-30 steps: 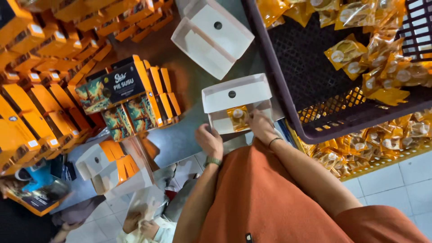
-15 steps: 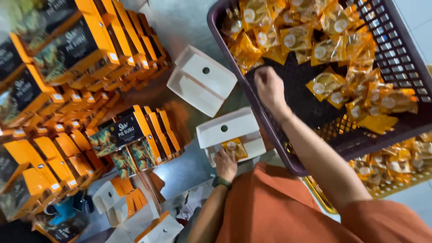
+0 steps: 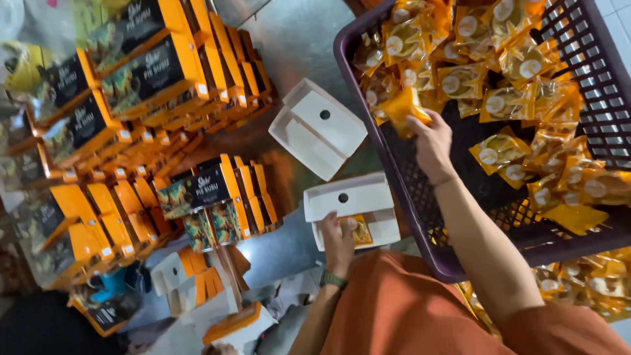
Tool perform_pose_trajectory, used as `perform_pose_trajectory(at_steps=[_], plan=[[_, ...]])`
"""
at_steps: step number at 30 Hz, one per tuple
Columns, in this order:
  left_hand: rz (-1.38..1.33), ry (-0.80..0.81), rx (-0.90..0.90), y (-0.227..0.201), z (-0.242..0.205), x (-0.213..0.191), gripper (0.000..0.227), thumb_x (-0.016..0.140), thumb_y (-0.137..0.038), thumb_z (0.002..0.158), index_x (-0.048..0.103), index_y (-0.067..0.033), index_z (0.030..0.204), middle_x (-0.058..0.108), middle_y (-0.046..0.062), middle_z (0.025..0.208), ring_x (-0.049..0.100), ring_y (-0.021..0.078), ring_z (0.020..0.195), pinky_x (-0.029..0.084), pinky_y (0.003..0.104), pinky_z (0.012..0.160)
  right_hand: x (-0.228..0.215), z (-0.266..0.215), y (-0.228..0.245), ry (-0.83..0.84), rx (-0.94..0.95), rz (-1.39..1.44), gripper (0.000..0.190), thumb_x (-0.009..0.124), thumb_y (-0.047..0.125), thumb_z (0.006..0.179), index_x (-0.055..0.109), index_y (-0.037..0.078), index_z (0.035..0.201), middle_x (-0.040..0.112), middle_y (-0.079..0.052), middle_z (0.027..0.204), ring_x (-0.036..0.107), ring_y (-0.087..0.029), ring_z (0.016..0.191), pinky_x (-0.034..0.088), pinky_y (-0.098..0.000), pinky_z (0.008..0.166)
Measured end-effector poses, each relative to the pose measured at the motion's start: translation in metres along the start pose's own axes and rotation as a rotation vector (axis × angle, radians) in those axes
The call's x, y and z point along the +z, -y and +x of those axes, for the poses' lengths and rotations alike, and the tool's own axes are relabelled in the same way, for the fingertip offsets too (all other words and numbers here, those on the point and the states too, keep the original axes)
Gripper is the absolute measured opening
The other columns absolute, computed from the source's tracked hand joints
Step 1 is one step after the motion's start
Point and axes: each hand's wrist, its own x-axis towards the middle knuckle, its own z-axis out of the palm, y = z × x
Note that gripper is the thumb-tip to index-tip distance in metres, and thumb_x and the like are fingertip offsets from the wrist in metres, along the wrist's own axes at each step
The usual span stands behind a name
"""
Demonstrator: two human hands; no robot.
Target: The person packs small yellow snack packets into white cardboard boxes. They repeatedly pick packets from a purple basket, place them into the open boxes, and then close the boxes. Another person is visible in the background also handling boxes.
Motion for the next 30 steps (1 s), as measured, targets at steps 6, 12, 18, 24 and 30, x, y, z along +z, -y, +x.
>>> perform_pose_trajectory(at_steps=[6,12,18,24,30], plan=[[-0.689,0.429,0.093,-0.108,0.013,-0.003,0.068,0.051,-0.047,0.107,0.031,-0.0040,0.156,0.049,0.024,0.147,0.059,0.0314,0.128,0.047,0.045,0.105,-0.063,-0.103,0.021,0.158,-0.420,-0.105,0.032,0.085,0.003,0.091,0.061,0.001,0.113,0.066,-0.017,0.109,0.059,-0.022,0.096,0.053,-0.0344,0.082],[-1.231,0.105,-0.239,-0.152,0.020,-0.018,0.049,0.052,-0.048,0.106,0.055,-0.0104,0.138,0.069,0.014,0.121,0.071,0.0243,0.103,0.059,0.041,0.089,-0.035,-0.116,0.065,0.683,-0.678,-0.230,0.040,0.049,0.036,0.106,0.073,0.011,0.085,0.076,-0.010,0.106,0.071,-0.029,0.095,0.054,-0.0386,0.082],[-1.186,-0.146,-0.182,-0.130,0.001,-0.054,0.044,0.048,-0.036,0.110,0.062,-0.0011,0.133,0.066,0.018,0.127,0.064,0.0248,0.114,0.052,0.041,0.103,0.050,0.021,0.028,0.203,-0.377,-0.500,0.045,0.083,0.025,0.098,0.052,-0.001,0.116,0.067,-0.029,0.104,0.068,-0.047,0.102,0.055,-0.0545,0.085],[-1.090,-0.118,-0.038,-0.089,-0.014,-0.076,0.056,0.045,-0.042,0.105,0.058,-0.0027,0.142,0.063,0.019,0.140,0.063,0.0245,0.124,0.051,0.036,0.105,0.074,0.045,0.017,-0.058,-0.193,-0.513,0.044,0.086,0.023,0.066,0.060,0.018,0.102,0.077,-0.004,0.097,0.076,-0.018,0.088,0.059,-0.0276,0.083],[-1.224,-0.266,-0.282,-0.046,-0.023,-0.072,0.044,0.054,-0.042,0.106,0.063,-0.0101,0.135,0.069,0.014,0.127,0.067,0.0262,0.115,0.054,0.043,0.102,0.000,0.018,-0.003,0.016,-0.237,-0.203,0.023,0.083,0.008,0.085,0.069,0.012,0.103,0.070,0.000,0.081,0.061,-0.007,0.070,0.055,-0.0263,0.055]])
